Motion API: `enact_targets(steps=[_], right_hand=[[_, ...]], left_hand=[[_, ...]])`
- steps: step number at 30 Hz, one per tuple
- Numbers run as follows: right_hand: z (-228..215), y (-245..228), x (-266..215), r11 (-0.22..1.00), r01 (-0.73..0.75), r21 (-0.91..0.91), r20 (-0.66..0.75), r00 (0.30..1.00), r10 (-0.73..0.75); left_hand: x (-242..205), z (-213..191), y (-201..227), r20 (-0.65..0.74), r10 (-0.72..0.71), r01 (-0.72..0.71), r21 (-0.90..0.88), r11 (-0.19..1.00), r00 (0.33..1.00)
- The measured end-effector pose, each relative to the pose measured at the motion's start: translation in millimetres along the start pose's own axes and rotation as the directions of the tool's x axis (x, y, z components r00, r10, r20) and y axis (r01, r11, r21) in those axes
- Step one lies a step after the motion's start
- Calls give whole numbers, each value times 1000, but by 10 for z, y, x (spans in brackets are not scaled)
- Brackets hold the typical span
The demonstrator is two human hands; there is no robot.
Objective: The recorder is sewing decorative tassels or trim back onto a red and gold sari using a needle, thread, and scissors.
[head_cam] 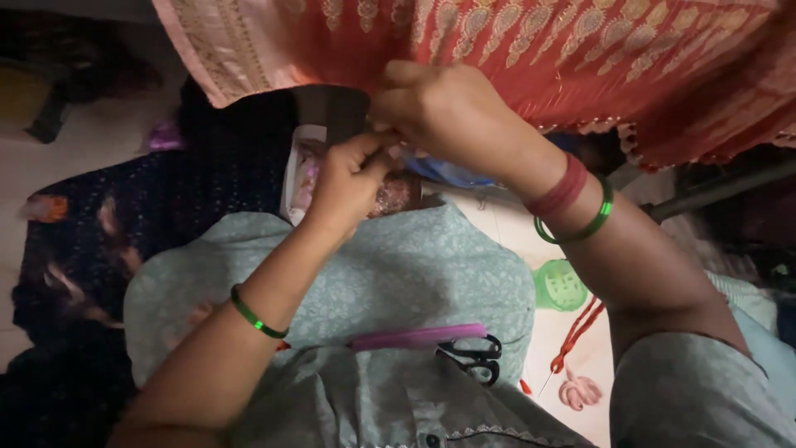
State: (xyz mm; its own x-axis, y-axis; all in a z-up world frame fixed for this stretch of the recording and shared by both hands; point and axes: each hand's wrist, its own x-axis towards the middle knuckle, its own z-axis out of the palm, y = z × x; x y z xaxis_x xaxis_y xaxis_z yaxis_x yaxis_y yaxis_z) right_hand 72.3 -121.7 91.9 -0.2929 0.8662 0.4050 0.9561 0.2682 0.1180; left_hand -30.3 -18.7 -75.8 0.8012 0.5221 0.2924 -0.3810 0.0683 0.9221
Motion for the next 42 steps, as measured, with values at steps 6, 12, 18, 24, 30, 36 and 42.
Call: enact_targets(steps=[6, 12, 18, 24, 30, 36, 42], right_hand=[[162, 80, 74, 973, -205, -105, 65, 975, 213], [166, 65, -109, 978, -177, -111, -29, 984, 174], [-92, -552, -282, 783, -557, 277, -82, 798, 597], [296, -355, -856, 659, -475, 583, -65, 781, 621], [227, -409, -981, 894, -348, 283, -149, 905, 399], [-198, -442, -573, 990, -128, 59, -122, 983, 134], [211, 34, -257, 993, -104, 49, -84, 991, 108]], left_hand=[[-27, -33, 263, -98, 272, -217, 378, 900, 957], [-84, 103, 541, 223, 637, -520, 789, 326, 738], [-6, 84, 98, -4, -130, 130, 12, 991, 991], [-28, 34, -16, 119, -132, 156, -230, 961, 984], [-40, -8, 160, 86, -89, 98, -105, 990, 992], [-108, -26, 455, 67, 284, -280, 477, 833, 957], [-145, -68, 461, 83, 439, -385, 639, 666, 895]])
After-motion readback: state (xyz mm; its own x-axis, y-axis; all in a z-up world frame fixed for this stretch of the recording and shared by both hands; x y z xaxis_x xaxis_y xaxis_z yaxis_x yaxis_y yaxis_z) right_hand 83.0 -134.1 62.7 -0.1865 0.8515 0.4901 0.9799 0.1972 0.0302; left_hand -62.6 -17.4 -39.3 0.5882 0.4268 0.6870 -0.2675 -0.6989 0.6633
